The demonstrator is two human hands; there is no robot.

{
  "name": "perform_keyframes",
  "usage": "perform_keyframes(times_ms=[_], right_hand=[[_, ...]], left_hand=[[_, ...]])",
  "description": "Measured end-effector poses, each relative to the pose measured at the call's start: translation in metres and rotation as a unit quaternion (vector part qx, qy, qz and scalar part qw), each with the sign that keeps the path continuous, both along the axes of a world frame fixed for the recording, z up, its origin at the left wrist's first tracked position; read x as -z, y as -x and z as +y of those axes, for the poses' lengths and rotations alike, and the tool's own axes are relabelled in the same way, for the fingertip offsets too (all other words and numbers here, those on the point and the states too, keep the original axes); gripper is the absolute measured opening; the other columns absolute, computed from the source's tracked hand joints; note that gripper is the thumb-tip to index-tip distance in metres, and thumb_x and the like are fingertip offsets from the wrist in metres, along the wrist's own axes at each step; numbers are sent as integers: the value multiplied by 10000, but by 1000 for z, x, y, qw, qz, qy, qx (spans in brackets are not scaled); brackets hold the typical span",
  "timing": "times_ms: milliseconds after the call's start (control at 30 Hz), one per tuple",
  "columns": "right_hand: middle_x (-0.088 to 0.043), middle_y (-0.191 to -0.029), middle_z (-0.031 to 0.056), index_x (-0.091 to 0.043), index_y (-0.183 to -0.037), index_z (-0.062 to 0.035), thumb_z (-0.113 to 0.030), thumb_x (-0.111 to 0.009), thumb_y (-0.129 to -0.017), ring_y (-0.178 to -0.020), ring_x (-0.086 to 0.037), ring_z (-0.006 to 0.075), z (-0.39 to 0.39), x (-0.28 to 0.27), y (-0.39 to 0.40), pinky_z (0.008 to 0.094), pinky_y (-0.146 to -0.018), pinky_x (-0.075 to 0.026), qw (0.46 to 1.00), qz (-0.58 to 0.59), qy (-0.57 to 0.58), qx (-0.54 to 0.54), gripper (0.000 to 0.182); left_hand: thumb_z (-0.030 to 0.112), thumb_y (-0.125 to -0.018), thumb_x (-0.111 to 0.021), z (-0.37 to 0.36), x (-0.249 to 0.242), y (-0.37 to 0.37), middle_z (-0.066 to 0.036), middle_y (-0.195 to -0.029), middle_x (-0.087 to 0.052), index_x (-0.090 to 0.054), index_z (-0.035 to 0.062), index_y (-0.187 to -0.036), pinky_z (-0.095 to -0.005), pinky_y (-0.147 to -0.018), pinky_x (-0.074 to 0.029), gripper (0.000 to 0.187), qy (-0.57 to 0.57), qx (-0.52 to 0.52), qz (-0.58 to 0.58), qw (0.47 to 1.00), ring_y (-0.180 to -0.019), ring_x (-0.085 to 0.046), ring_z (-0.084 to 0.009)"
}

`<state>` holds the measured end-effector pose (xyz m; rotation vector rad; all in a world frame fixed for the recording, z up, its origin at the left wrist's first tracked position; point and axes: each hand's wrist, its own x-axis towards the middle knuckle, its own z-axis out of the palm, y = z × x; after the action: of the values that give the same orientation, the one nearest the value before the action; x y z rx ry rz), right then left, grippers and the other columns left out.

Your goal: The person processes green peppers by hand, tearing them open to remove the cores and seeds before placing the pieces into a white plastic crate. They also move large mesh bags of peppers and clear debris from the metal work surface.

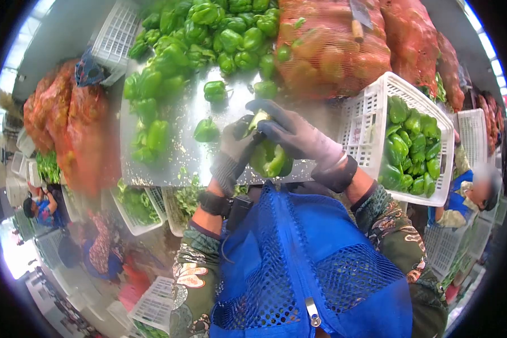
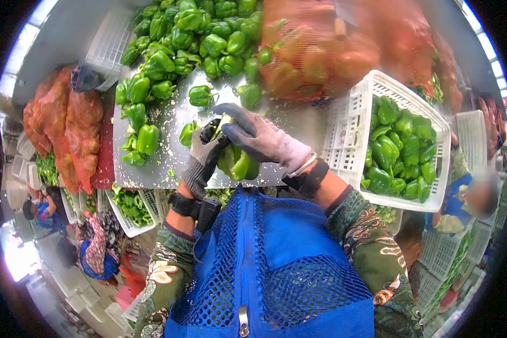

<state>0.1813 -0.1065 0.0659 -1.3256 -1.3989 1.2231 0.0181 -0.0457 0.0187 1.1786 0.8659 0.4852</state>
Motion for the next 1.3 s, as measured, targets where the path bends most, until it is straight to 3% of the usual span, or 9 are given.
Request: perform_keyframes(times_ms=[333, 733, 933, 967, 1033, 1067, 1200, 1267, 1300], right_hand=[[-580, -1135, 179, -574, -1168, -61, -65, -609, -815, -1033, -581, 329, 27, 38, 63, 378, -882, -471, 983, -136, -111, -46, 354], [-469, -1335, 154, -427, -1368, -140, -187, -662, -848, -1246, -448, 281, 42, 40, 165, 412, -1056, -365, 967, -66, -106, -222, 572], [-458, -1313, 122, -369, -1381, -45, -125, -602, -911, -1200, -451, 203, 19, 43, 82, 338, -976, -430, 981, 151, 122, 22, 530], [-465, -1297, 102, -365, -1386, -59, -127, -619, -899, -1192, -450, 188, 5, 67, 62, 334, -973, -430, 994, -59, -86, -26, 553], [-486, -1259, 72, -366, -1386, -87, -135, -658, -870, -1173, -458, 172, -24, 53, 56, 330, -965, -434, 997, 41, -57, -33, 595], [-499, -1237, 62, -372, -1381, -100, -140, -680, -852, -1162, -467, 170, -33, 18, 62, 331, -959, -439, 920, 365, 144, 8, 614], [-523, -1234, 59, -413, -1338, -92, -128, -780, -753, -1169, -467, 155, -49, -3, 19, 321, -1006, -399, 892, 427, 91, 120, 692], [-532, -1196, 78, -437, -1316, -77, -154, -817, -694, -1131, -506, 177, -44, -1, 10, 344, -1003, -406, 934, 277, -121, 193, 733], [-527, -1181, 154, -436, -1326, -102, -271, -808, -685, -1127, -523, 267, -42, -2, -9, 389, -1004, -405, 946, -32, -235, 221, 760]], left_hand=[[122, -820, -586, -15, 25, 46, -109, -830, -687, -658, -27, -995, -306, -659, -514, 240, -112, -94, 166, 975, -726, -633, -160], [98, -913, -555, -88, 104, 96, -87, -1029, -660, -610, -37, -1096, -278, -765, -519, 233, 272, -325, -223, 878, -902, -615, -160], [137, -935, -468, -57, 43, 109, -122, -1127, -599, -538, -24, -1200, -313, -800, -522, 318, 15, -217, 56, 974, -985, -595, -179], [153, -948, -433, -50, 46, 91, -108, -1130, -598, -540, -20, -1204, -319, -834, -504, 327, 14, -224, -10, 974, -989, -588, -177], [184, -975, -364, -41, 48, 63, -80, -1138, -598, -542, -11, -1213, -332, -903, -467, 356, 21, -249, -121, 961, -996, -574, -172], [153, -944, -432, -33, 40, 49, -86, -1130, -612, -551, -3, -1210, -322, -888, -476, 331, -15, -225, -98, 969, -998, -583, -175], [100, -963, -419, -22, -3, -4, -95, -1166, -592, -564, -4, -1170, -289, -896, -443, 273, -358, -109, 2, 927, -1013, -566, -178], [142, -956, -492, -4, 1, -6, -101, -1149, -614, -566, -8, -1200, -327, -919, -452, 296, -200, -156, 42, 966, -1049, -571, -192], [155, -943, -535, 3, -1, -7, -92, -1111, -633, -570, -4, -1198, -326, -887, -475, 302, -137, -148, -17, 979, -1012, -589, -182]])
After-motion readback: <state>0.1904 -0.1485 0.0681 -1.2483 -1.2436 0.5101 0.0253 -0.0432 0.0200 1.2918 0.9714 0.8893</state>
